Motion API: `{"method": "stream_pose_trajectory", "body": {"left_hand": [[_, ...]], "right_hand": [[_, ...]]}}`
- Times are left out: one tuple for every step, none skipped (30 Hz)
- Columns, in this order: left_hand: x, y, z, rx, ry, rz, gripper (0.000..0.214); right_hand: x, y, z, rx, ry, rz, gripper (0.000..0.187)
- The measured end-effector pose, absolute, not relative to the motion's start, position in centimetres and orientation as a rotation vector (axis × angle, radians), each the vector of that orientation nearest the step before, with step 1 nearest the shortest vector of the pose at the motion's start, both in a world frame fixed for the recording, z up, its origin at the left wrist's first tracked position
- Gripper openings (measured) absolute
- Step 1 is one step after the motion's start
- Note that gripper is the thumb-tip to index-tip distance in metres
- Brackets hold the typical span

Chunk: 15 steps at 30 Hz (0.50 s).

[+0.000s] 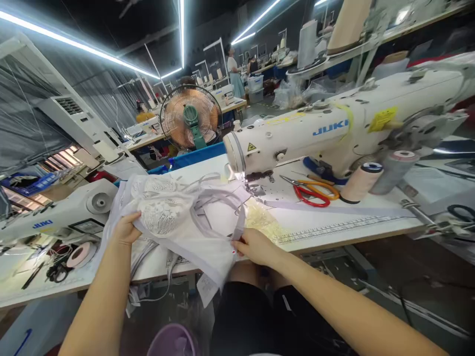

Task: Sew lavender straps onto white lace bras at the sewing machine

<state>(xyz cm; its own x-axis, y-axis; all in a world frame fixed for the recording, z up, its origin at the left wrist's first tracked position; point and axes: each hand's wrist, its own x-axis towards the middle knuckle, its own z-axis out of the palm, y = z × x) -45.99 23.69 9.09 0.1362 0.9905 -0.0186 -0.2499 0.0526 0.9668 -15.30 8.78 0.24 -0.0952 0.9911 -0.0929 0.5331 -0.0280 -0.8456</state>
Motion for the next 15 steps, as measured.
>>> {"method": "stream_pose_trajectory", "body": {"left_hand": [[-46.6, 24.0, 7.7, 1.030, 0.972, 1.170, 0.051], [-47.1, 24.1, 6.6, 1.014, 0.989, 1.160, 0.051], [-47.5, 24.1, 5.9, 1.011, 0.991, 1.164, 0.052], [-47.6, 24.1, 5.5, 1.018, 0.985, 1.175, 0.053], [-47.7, 24.0, 5.4, 1.029, 0.976, 1.187, 0.055], [-47.6, 23.9, 5.4, 1.040, 0.966, 1.199, 0.056], [-47.4, 23.8, 5.6, 1.048, 0.954, 1.211, 0.058], [-47.3, 23.7, 5.8, 1.050, 0.939, 1.223, 0.060], [-47.1, 23.6, 5.9, 1.045, 0.924, 1.237, 0.061], [-46.9, 23.6, 6.1, 1.033, 0.910, 1.250, 0.062], [-46.8, 23.5, 6.1, 1.017, 0.897, 1.261, 0.062], [-46.7, 23.4, 6.1, 0.999, 0.890, 1.268, 0.061], [-46.6, 23.4, 6.0, 0.982, 0.887, 1.272, 0.061], [-46.6, 23.4, 5.9, 0.968, 0.888, 1.275, 0.060], [-46.6, 23.4, 5.8, 0.956, 0.891, 1.277, 0.059]], "right_hand": [[-16.0, 9.0, -0.4, -1.647, -1.677, 0.998, 0.014], [-16.6, 9.0, -1.0, -1.687, -1.692, 0.954, 0.014], [-17.0, 9.0, -1.3, -1.717, -1.719, 0.902, 0.016], [-17.3, 8.9, -1.5, -1.733, -1.755, 0.849, 0.019], [-17.5, 8.9, -1.5, -1.735, -1.795, 0.793, 0.023], [-17.6, 8.9, -1.6, -1.721, -1.835, 0.731, 0.028], [-17.6, 9.0, -1.6, -1.692, -1.871, 0.672, 0.031], [-17.6, 9.2, -1.7, -1.651, -1.895, 0.627, 0.034], [-17.6, 9.4, -1.8, -1.601, -1.905, 0.608, 0.035], [-17.6, 9.7, -1.9, -1.549, -1.902, 0.611, 0.035], [-17.6, 10.0, -2.1, -1.506, -1.879, 0.641, 0.033], [-17.6, 10.3, -2.3, -1.476, -1.840, 0.691, 0.030], [-17.7, 10.5, -2.5, -1.457, -1.788, 0.747, 0.027], [-17.7, 10.7, -2.6, -1.441, -1.729, 0.801, 0.023], [-17.8, 10.8, -2.7, -1.426, -1.667, 0.855, 0.020]]}}
